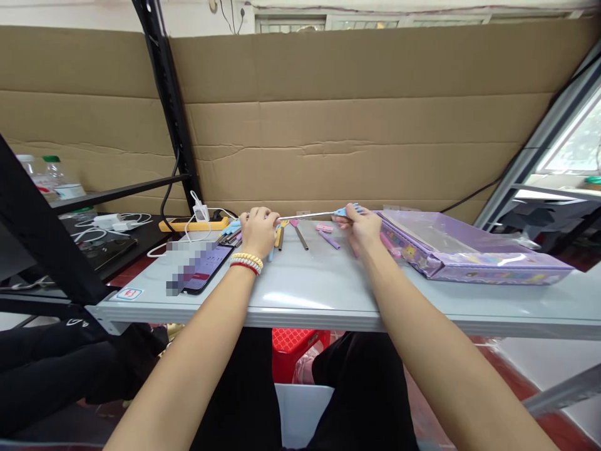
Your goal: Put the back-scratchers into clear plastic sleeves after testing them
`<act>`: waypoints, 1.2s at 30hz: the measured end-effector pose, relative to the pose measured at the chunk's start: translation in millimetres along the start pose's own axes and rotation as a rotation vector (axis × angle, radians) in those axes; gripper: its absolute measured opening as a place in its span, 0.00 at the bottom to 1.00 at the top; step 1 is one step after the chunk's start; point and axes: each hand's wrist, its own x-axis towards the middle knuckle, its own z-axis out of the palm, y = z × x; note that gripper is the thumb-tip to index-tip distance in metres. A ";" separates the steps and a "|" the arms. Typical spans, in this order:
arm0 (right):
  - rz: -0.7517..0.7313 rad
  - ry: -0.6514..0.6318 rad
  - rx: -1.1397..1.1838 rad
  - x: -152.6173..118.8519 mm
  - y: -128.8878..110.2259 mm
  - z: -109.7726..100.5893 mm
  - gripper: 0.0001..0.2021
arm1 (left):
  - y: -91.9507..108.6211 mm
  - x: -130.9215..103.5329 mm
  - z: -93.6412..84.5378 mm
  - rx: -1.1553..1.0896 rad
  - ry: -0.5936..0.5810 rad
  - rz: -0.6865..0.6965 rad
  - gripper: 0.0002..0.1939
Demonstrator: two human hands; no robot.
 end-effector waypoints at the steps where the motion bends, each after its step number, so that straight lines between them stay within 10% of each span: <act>1: -0.026 0.078 0.037 4.6 -6.0 -6.4 0.16 | -4.6 0.5 -2.1 0.004 0.041 -0.026 0.15; 14: -0.109 0.908 0.197 25.8 -56.3 -69.6 0.13 | -35.3 0.2 -4.9 -0.108 0.353 -0.256 0.10; 23: -0.062 0.921 0.249 24.0 -51.2 -65.1 0.13 | -31.8 1.3 -6.6 -0.356 0.605 -0.401 0.07; 27: -0.071 0.897 0.266 24.1 -50.7 -62.3 0.12 | -32.5 11.2 -4.9 -0.794 0.737 -0.557 0.23; 36: -0.083 0.841 0.198 24.7 -48.4 -61.6 0.12 | -28.9 18.7 -11.2 -1.691 0.459 -0.765 0.08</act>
